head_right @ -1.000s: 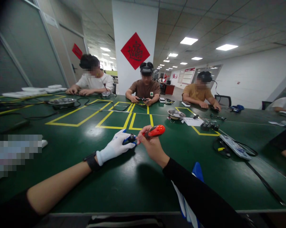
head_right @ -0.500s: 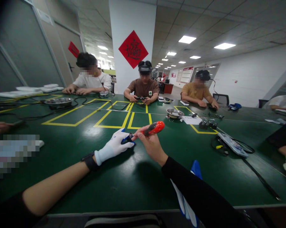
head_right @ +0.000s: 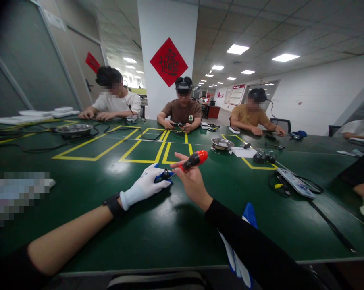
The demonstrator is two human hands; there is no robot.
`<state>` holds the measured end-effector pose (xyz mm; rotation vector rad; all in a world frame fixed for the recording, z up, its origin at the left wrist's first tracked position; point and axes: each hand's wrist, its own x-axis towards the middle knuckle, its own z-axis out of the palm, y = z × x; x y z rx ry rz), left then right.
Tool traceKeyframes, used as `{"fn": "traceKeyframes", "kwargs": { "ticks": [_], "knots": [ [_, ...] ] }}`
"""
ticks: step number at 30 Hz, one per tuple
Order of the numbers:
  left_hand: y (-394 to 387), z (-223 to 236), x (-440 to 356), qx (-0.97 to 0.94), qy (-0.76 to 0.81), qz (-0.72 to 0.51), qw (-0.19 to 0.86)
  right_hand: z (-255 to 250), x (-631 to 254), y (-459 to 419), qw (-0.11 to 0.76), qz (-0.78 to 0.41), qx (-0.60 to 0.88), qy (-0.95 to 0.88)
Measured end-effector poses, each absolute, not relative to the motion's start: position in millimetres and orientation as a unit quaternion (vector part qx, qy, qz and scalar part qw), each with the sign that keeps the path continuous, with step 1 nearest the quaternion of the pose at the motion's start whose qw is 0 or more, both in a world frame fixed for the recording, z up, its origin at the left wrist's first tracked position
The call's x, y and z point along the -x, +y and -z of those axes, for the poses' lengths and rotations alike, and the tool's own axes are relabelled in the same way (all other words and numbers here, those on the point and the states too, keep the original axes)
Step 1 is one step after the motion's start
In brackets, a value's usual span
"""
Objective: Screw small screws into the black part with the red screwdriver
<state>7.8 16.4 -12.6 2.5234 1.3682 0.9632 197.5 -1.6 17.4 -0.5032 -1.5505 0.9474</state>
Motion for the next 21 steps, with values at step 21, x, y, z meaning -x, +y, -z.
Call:
{"fn": "traceKeyframes", "kwargs": {
  "ticks": [21],
  "knots": [
    [20,15,-7,-0.826,0.466,-0.310,0.064,-7,-199,-3,0.594,-0.253,0.292,-0.705]
  ]
}}
